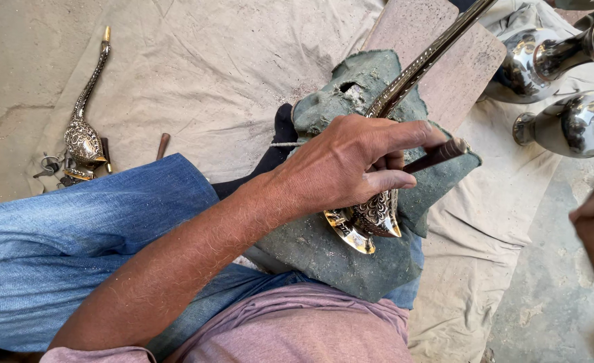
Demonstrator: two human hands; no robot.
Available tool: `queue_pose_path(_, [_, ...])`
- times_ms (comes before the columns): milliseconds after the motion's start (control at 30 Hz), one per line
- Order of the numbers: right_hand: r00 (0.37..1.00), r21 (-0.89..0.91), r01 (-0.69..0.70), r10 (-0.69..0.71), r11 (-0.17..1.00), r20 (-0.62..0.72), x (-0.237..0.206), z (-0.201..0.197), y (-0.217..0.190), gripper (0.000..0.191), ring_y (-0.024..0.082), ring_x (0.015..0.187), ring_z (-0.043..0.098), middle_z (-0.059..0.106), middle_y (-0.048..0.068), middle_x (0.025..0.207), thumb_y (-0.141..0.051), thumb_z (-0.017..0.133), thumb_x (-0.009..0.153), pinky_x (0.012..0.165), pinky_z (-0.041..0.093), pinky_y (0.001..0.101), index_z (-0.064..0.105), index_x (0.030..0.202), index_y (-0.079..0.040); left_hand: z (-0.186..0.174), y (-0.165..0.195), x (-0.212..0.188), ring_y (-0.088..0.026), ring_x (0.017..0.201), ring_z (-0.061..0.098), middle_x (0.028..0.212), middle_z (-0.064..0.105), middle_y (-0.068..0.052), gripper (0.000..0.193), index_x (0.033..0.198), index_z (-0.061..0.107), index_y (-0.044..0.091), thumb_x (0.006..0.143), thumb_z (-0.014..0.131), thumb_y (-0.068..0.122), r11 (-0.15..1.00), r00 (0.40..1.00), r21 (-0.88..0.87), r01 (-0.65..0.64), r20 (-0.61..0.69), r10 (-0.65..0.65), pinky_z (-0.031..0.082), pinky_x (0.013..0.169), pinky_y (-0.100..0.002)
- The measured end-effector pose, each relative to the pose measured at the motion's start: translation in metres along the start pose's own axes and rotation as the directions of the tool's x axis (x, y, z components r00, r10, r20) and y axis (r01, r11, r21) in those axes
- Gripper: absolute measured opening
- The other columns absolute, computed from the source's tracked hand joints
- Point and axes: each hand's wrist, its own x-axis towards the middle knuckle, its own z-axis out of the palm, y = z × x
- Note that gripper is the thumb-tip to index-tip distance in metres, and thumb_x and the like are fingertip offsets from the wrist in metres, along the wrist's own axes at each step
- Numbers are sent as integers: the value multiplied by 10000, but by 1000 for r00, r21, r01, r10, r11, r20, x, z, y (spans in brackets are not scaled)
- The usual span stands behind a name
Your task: The person hammers a chisel against a decorative metal vessel resting on a cushion, then uses a small file to smooth the rim of a separate polished metal piece. The person handles multiple metal vessels and tools during the process.
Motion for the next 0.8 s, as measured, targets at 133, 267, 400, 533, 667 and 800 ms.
queue_pose_path(133, [936, 21, -350, 349, 937, 48, -10, 24, 11, 79, 194, 730, 623, 633, 115, 866, -10, 640, 1097, 793, 533, 294, 574, 1054, -9, 1, -1, 6, -151, 907, 798, 1117, 773, -72, 546, 1369, 599, 163, 876, 833, 144, 998, 998, -30, -57, 32, 58, 644, 837, -316])
queue_pose_path(267, [891, 45, -440, 429, 897, 151, -13, 28, 22, 145, 113, 753, 572, 579, 32, 852, -98, 597, 1157, 797, 501, 232, 593, 1013, -85, -1, 1, 13, -128, 792, 789, 943, 813, -23, 501, 1310, 658, 180, 842, 837, 160, 999, 991, -15, 36, 132, -33, 625, 766, -330])
queue_pose_path(400, [869, 141, -493, 481, 858, 113, -11, 18, -15, 80, 156, 719, 583, 592, 64, 848, -37, 660, 1078, 730, 498, 283, 591, 1040, -51, -3, 2, 17, -137, 761, 774, 888, 807, -23, 486, 1293, 678, 178, 833, 834, 160, 1000, 984, -6, 17, 179, -16, 613, 732, -350])
queue_pose_path(533, [876, 216, -474, 481, 854, 22, 3, 7, -84, 154, 199, 686, 594, 606, 96, 844, 24, 723, 999, 664, 495, 335, 590, 1066, -16, -3, 4, 15, -117, 806, 778, 981, 802, -10, 512, 1330, 654, 195, 850, 833, 183, 991, 985, 20, -130, 115, 127, 628, 781, -320])
queue_pose_path(667, [835, 520, -497, 545, 694, 71, 15, -5, -108, 264, 193, 764, 602, 602, 81, 900, 24, 738, 944, 682, 515, 336, 557, 1118, -55, -7, 4, 7, -118, 746, 757, 855, 755, -4, 529, 1387, 577, 176, 914, 813, 199, 999, 998, 10, 31, 45, -31, 631, 686, -294])
queue_pose_path(800, [888, 767, -332, 457, 550, 56, 13, -16, -85, 294, 174, 978, 609, 544, 70, 1008, 18, 692, 957, 908, 571, 309, 521, 1183, -60, -7, 0, 7, -126, 728, 749, 800, 730, -4, 524, 1334, 557, 139, 896, 832, 216, 998, 998, 48, 42, 50, -45, 615, 662, -313])
